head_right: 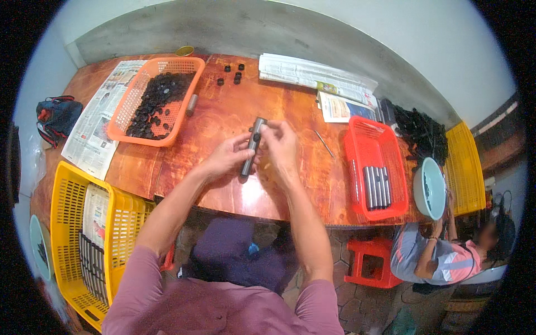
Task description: The person repeatedly picks up small black cylindrical parts and inserts them into a larger metal cylinder held in the left hand. After each insertion, the person places the assembled unit into a yellow basket. The process is repeated multiple times throughout the clip.
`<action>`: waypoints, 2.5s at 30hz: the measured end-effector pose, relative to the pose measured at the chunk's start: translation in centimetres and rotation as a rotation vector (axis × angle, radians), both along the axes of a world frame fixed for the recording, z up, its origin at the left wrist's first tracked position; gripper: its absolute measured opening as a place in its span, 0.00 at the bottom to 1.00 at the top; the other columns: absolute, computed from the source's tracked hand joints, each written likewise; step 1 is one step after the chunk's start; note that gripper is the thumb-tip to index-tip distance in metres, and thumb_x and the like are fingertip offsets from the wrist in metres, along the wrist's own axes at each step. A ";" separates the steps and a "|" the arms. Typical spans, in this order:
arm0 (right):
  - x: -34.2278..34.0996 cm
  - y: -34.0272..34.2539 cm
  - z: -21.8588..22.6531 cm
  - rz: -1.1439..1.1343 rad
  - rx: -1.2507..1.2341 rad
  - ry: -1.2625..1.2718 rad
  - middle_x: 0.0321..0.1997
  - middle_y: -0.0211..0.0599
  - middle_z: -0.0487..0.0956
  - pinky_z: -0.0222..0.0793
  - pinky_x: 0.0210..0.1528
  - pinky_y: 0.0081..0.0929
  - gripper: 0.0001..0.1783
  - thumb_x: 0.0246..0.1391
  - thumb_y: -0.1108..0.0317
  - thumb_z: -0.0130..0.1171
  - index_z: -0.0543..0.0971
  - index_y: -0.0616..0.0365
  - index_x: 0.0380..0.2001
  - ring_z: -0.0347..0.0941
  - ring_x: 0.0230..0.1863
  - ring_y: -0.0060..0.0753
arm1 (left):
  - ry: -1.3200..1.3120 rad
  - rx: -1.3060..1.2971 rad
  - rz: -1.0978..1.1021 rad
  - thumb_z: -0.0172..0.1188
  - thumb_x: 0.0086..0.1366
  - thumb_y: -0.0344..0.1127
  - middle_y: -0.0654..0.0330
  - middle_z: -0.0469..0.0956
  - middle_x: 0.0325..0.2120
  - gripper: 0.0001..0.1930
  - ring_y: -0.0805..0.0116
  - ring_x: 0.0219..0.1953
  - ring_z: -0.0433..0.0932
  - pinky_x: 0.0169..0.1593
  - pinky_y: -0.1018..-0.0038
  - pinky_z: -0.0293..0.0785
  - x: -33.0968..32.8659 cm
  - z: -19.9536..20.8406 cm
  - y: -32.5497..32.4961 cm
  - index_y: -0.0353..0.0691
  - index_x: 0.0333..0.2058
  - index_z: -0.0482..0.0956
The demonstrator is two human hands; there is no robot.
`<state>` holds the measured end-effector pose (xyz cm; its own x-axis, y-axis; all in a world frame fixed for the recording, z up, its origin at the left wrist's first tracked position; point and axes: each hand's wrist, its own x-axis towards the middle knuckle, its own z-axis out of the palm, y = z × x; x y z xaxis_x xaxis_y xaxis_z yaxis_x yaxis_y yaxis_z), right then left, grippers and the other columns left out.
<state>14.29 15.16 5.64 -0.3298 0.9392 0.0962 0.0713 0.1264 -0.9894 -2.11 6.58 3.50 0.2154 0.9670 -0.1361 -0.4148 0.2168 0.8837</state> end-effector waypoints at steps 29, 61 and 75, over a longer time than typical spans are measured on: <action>-0.8 3.1 -7.7 -0.144 0.599 -0.534 0.41 0.47 0.79 0.75 0.42 0.43 0.09 0.54 0.75 0.66 0.84 0.59 0.41 0.79 0.40 0.53 | -0.196 0.026 0.219 0.62 0.71 0.30 0.53 0.78 0.47 0.24 0.61 0.44 0.84 0.49 0.61 0.86 -4.4 -5.3 4.2 0.37 0.62 0.65; 0.0 2.7 -7.4 -0.210 0.481 -0.450 0.35 0.47 0.80 0.74 0.41 0.43 0.08 0.58 0.69 0.67 0.82 0.63 0.37 0.79 0.37 0.49 | -0.227 0.038 0.171 0.65 0.69 0.31 0.54 0.79 0.45 0.24 0.63 0.42 0.84 0.46 0.64 0.86 -4.5 -5.2 3.7 0.35 0.60 0.66; -0.4 1.9 -7.0 -0.082 0.550 -0.581 0.35 0.46 0.80 0.74 0.41 0.44 0.10 0.51 0.69 0.72 0.83 0.61 0.35 0.80 0.38 0.52 | -0.216 0.033 0.188 0.62 0.72 0.31 0.56 0.79 0.45 0.25 0.64 0.42 0.84 0.47 0.65 0.86 -4.2 -4.4 3.6 0.37 0.63 0.63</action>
<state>13.88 17.06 -1.36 -0.4016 0.8303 0.3864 0.5854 0.5572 -0.5889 -6.27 10.17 -0.94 0.0530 0.9958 -0.0748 -0.6242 0.0915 0.7759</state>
